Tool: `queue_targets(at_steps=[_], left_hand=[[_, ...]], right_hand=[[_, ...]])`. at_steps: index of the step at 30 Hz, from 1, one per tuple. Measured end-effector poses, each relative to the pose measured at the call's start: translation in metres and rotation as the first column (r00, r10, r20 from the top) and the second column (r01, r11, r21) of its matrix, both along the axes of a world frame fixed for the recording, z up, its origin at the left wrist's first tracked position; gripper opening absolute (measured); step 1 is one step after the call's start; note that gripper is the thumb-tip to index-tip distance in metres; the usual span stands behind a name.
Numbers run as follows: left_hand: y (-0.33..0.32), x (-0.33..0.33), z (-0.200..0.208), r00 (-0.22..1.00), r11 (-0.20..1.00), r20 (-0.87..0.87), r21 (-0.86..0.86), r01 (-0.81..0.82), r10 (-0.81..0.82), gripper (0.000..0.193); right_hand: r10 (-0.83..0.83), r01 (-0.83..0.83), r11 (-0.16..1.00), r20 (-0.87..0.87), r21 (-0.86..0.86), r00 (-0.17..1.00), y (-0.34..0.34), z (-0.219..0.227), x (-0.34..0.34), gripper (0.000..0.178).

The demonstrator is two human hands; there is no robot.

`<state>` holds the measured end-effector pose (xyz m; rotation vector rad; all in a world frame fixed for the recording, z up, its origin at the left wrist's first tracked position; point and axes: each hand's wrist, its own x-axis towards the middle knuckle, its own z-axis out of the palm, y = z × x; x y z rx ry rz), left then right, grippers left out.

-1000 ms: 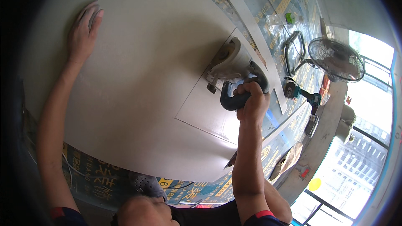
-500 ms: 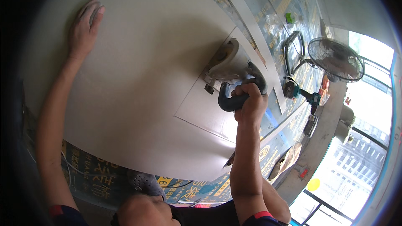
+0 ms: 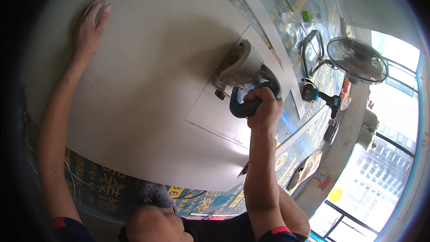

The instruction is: The person uses a hand-held circular saw to cut a rectangular piece from a tile, removes the cut piece by hand, and then picks up the remaining L-shaped tile.

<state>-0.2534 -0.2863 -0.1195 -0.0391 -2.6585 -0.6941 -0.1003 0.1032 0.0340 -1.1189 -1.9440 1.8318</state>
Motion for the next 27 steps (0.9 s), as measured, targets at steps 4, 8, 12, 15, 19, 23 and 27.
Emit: queue_targets(at_steps=[4, 8, 12, 15, 19, 23, 27], left_hand=[[-0.004, -0.001, -0.001, 1.0, 1.0, 0.003, 0.006, 0.015, -0.015, 0.062], [-0.002, 0.0, 0.0, 1.0, 1.0, 0.021, 0.025, 0.009, -0.01, 0.062], [-0.001, 0.0, 0.002, 1.0, 1.0, 0.028, 0.018, -0.003, 0.002, 0.064], [-0.003, -0.001, -0.005, 0.999, 1.0, 0.032, 0.013, -0.011, 0.011, 0.066], [-0.008, -0.004, -0.009, 1.0, 1.0, 0.002, -0.012, -0.006, 0.006, 0.069], [-0.002, -0.003, -0.003, 1.0, 1.0, 0.007, 0.0, -0.006, 0.006, 0.068], [-0.002, -0.002, 0.001, 0.996, 0.999, 0.087, 0.035, -0.011, 0.008, 0.061]], right_hand=[[0.045, -0.044, 0.999, 0.039, -0.025, 0.998, 0.0, 0.004, 0.003, 0.011], [0.036, -0.036, 0.999, 0.006, -0.034, 0.999, -0.001, 0.001, 0.005, 0.01], [-0.002, 0.0, 0.999, -0.05, -0.039, 0.999, -0.002, -0.001, 0.007, 0.008], [0.037, -0.034, 0.997, 0.039, -0.064, 0.999, -0.001, 0.005, 0.013, 0.014], [0.053, -0.052, 0.996, 0.019, -0.078, 0.998, -0.002, 0.004, 0.015, 0.013], [0.042, -0.045, 0.997, -0.043, -0.067, 0.998, -0.006, 0.003, 0.012, 0.013], [0.046, -0.05, 0.997, -0.077, -0.053, 0.996, -0.007, 0.002, 0.011, 0.017]])
